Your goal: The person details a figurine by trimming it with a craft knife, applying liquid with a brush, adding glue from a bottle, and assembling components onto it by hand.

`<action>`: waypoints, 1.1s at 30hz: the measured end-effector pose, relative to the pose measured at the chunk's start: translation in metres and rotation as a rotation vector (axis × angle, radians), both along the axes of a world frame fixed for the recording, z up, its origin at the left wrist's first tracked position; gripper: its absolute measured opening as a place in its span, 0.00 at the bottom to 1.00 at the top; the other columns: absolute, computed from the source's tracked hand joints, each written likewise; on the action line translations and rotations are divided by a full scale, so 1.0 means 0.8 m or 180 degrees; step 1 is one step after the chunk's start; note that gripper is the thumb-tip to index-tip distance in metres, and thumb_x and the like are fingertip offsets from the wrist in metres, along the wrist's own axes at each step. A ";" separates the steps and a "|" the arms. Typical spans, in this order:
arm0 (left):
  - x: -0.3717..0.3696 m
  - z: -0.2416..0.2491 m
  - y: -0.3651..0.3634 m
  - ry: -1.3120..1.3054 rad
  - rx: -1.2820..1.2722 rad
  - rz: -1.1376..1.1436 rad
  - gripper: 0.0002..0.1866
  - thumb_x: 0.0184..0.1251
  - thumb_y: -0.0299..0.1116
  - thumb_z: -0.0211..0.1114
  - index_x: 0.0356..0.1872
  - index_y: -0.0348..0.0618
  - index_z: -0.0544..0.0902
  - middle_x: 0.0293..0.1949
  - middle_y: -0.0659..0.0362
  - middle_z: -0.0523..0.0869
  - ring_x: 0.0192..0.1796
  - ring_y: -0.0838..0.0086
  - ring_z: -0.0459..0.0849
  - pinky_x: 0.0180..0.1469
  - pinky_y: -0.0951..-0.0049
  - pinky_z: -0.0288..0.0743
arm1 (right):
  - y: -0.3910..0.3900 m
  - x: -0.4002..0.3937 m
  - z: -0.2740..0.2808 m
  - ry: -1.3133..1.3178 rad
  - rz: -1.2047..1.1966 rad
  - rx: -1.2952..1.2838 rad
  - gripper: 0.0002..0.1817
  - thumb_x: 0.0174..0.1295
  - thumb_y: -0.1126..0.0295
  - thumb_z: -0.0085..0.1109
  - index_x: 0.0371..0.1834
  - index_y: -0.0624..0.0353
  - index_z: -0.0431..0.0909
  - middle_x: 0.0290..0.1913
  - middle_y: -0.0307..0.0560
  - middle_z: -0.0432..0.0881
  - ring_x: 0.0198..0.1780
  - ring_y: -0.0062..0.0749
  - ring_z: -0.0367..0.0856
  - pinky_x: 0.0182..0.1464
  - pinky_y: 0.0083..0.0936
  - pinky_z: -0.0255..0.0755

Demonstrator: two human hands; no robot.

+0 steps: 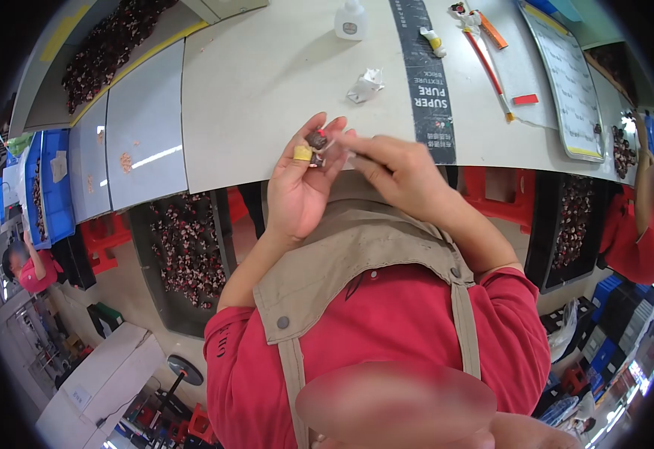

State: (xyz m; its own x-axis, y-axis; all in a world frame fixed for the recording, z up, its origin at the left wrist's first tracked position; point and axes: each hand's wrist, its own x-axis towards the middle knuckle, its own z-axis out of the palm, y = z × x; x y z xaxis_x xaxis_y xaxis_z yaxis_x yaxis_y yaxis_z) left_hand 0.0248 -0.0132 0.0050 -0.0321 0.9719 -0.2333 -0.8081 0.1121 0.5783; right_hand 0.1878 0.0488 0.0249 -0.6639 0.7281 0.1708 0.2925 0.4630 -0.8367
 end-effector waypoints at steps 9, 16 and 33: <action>-0.002 -0.002 0.003 0.0342 0.0229 -0.0085 0.25 0.67 0.26 0.54 0.64 0.41 0.60 0.63 0.48 0.65 0.62 0.59 0.72 0.65 0.65 0.64 | 0.081 0.044 -0.008 -0.0879 -0.1114 0.1131 0.11 0.57 0.67 0.61 0.41 0.58 0.79 0.36 0.47 0.81 0.37 0.42 0.80 0.38 0.30 0.72; 0.001 -0.003 0.003 0.0778 0.0358 -0.0278 0.27 0.67 0.25 0.55 0.66 0.46 0.58 0.62 0.50 0.66 0.58 0.63 0.75 0.62 0.69 0.68 | 0.162 0.126 -0.017 -0.1517 -0.2167 0.1697 0.14 0.56 0.65 0.62 0.40 0.60 0.73 0.40 0.53 0.80 0.43 0.50 0.76 0.47 0.39 0.69; 0.003 -0.012 0.015 0.0352 0.0467 -0.0453 0.29 0.66 0.27 0.57 0.66 0.46 0.57 0.63 0.50 0.66 0.59 0.62 0.74 0.62 0.68 0.69 | 0.177 0.158 -0.016 -0.2324 -0.2341 0.0598 0.13 0.60 0.60 0.56 0.44 0.53 0.74 0.47 0.48 0.76 0.45 0.42 0.78 0.45 0.35 0.71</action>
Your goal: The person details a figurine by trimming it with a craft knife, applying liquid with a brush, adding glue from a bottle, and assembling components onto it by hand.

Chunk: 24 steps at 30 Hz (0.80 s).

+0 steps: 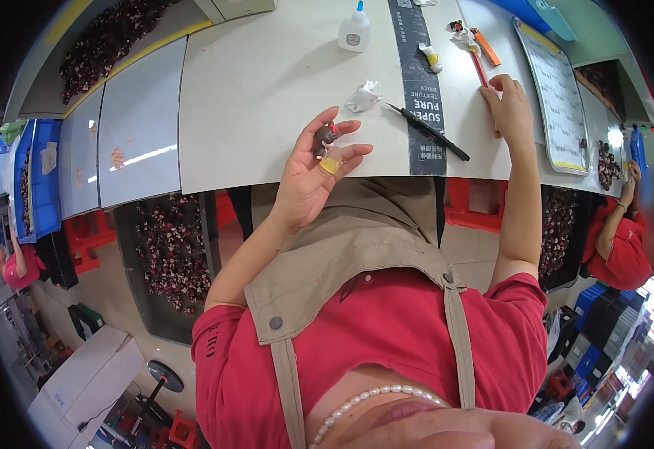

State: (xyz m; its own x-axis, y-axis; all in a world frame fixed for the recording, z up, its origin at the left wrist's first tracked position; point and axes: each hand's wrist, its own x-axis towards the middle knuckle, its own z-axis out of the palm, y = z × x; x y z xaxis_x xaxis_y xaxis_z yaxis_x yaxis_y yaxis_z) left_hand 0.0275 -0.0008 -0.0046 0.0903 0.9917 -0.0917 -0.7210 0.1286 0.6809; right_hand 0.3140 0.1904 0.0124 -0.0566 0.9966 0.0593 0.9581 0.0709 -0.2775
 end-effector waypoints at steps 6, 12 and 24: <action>-0.001 -0.011 0.002 0.0084 0.0089 -0.0037 0.30 0.66 0.27 0.58 0.67 0.45 0.57 0.62 0.49 0.66 0.60 0.62 0.74 0.63 0.67 0.68 | -0.002 -0.001 -0.002 0.0039 0.0561 -0.0065 0.12 0.61 0.61 0.54 0.37 0.59 0.75 0.40 0.51 0.78 0.43 0.42 0.78 0.43 0.35 0.70; -0.001 -0.004 0.003 0.0089 -0.0163 -0.0081 0.28 0.66 0.25 0.56 0.66 0.42 0.58 0.61 0.46 0.68 0.60 0.60 0.74 0.63 0.66 0.68 | -0.005 -0.013 0.008 0.0153 0.0225 -0.0234 0.10 0.62 0.66 0.54 0.38 0.63 0.74 0.37 0.55 0.80 0.38 0.43 0.78 0.42 0.34 0.70; -0.002 0.005 0.009 0.0450 -0.0494 -0.0339 0.21 0.65 0.23 0.52 0.60 0.33 0.65 0.58 0.47 0.73 0.59 0.60 0.76 0.62 0.67 0.68 | -0.108 -0.127 0.063 0.4041 0.2070 -0.0665 0.06 0.68 0.75 0.47 0.43 0.64 0.72 0.37 0.42 0.79 0.35 0.18 0.78 0.38 0.15 0.74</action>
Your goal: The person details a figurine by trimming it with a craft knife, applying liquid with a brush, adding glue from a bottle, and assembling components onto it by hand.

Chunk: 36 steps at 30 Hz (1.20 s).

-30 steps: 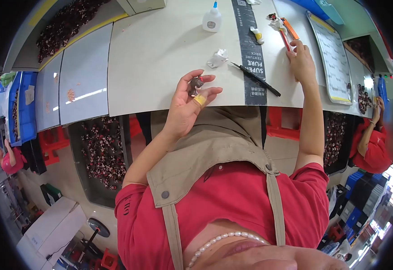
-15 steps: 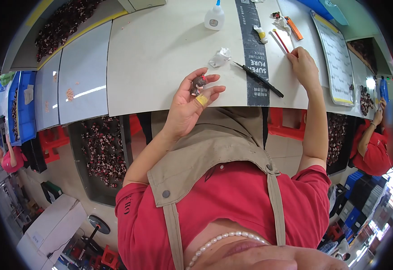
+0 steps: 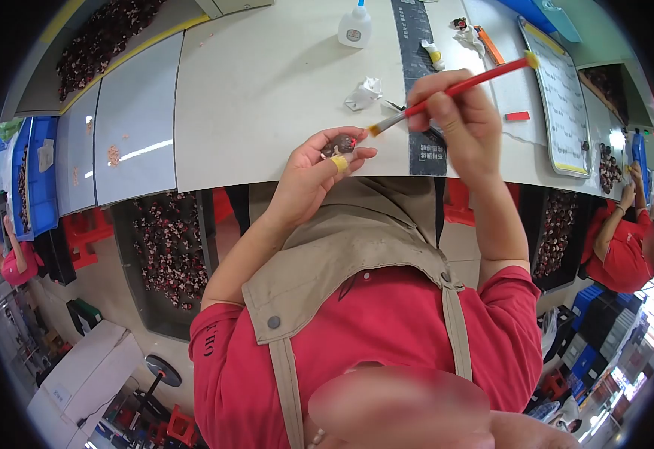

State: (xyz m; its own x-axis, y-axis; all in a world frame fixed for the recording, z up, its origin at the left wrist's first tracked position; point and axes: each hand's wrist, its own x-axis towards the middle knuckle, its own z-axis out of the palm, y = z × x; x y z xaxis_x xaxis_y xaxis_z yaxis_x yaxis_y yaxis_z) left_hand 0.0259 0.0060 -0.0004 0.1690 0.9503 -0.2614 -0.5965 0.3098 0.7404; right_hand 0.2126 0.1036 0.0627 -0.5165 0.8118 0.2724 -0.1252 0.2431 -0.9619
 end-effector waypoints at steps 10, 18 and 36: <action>-0.004 0.003 -0.001 -0.0078 -0.0102 -0.0097 0.20 0.65 0.22 0.51 0.58 0.32 0.67 0.54 0.50 0.76 0.56 0.65 0.78 0.60 0.70 0.70 | -0.005 -0.031 -0.019 -0.0605 -0.0057 0.0294 0.03 0.60 0.81 0.52 0.36 0.65 0.74 0.30 0.44 0.78 0.29 0.23 0.80 0.34 0.18 0.74; -0.003 -0.003 -0.002 -0.0201 -0.0099 -0.0032 0.19 0.65 0.22 0.52 0.57 0.33 0.67 0.53 0.49 0.76 0.56 0.64 0.78 0.60 0.69 0.70 | -0.012 -0.026 -0.025 -0.0456 -0.0002 0.0551 0.05 0.57 0.84 0.51 0.35 0.65 0.73 0.30 0.44 0.78 0.29 0.27 0.81 0.32 0.20 0.74; -0.007 -0.010 -0.008 -0.0251 0.0508 -0.0175 0.29 0.66 0.33 0.55 0.66 0.39 0.59 0.57 0.53 0.71 0.54 0.72 0.73 0.57 0.73 0.66 | -0.030 -0.020 -0.036 -0.0164 -0.0446 0.0340 0.03 0.63 0.80 0.52 0.38 0.67 0.73 0.34 0.44 0.80 0.34 0.22 0.81 0.35 0.18 0.77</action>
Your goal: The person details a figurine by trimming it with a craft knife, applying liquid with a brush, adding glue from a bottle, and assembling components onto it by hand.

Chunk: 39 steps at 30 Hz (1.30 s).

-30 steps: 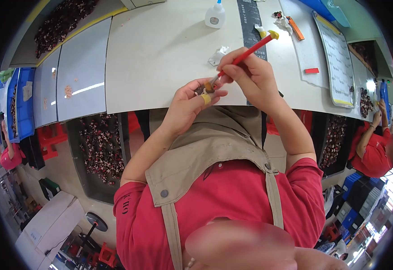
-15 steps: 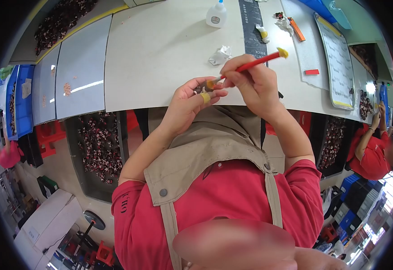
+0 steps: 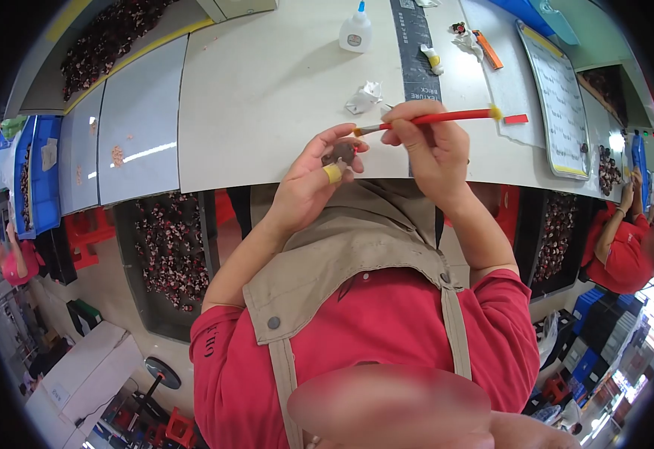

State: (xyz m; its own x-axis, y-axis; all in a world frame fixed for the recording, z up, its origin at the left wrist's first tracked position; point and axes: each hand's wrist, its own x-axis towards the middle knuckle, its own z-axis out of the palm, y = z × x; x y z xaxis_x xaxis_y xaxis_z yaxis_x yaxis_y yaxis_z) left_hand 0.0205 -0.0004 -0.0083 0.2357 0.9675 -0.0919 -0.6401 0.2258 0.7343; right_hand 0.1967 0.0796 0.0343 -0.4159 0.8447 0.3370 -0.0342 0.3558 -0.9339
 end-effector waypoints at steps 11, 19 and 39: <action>-0.001 -0.002 -0.005 0.0074 0.0216 0.0354 0.36 0.62 0.33 0.65 0.68 0.41 0.58 0.59 0.53 0.71 0.52 0.73 0.76 0.52 0.80 0.71 | -0.003 0.012 -0.005 0.0807 -0.0435 -0.0714 0.08 0.66 0.71 0.53 0.41 0.65 0.72 0.37 0.47 0.81 0.34 0.21 0.79 0.38 0.16 0.73; 0.010 0.007 -0.009 0.0383 0.0105 0.0689 0.33 0.58 0.28 0.67 0.63 0.38 0.61 0.58 0.52 0.73 0.56 0.71 0.76 0.56 0.76 0.72 | -0.023 0.009 -0.012 0.1111 -0.0179 -0.0562 0.05 0.64 0.77 0.54 0.40 0.66 0.71 0.38 0.47 0.79 0.37 0.25 0.81 0.41 0.20 0.76; 0.004 0.000 0.005 0.1367 0.0809 0.0633 0.30 0.56 0.22 0.67 0.60 0.39 0.63 0.62 0.47 0.68 0.55 0.67 0.78 0.55 0.70 0.75 | -0.039 0.015 -0.023 0.0322 0.0179 0.1139 0.07 0.60 0.81 0.56 0.40 0.65 0.71 0.39 0.55 0.78 0.36 0.32 0.82 0.39 0.24 0.78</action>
State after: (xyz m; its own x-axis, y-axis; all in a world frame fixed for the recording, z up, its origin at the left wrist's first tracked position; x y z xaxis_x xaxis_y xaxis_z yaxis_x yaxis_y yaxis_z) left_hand 0.0240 0.0032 -0.0082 0.0385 0.9939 0.1032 -0.2824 -0.0882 0.9552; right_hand 0.2088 0.0484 0.0159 -0.4078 0.6429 0.6484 -0.1487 0.6539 -0.7418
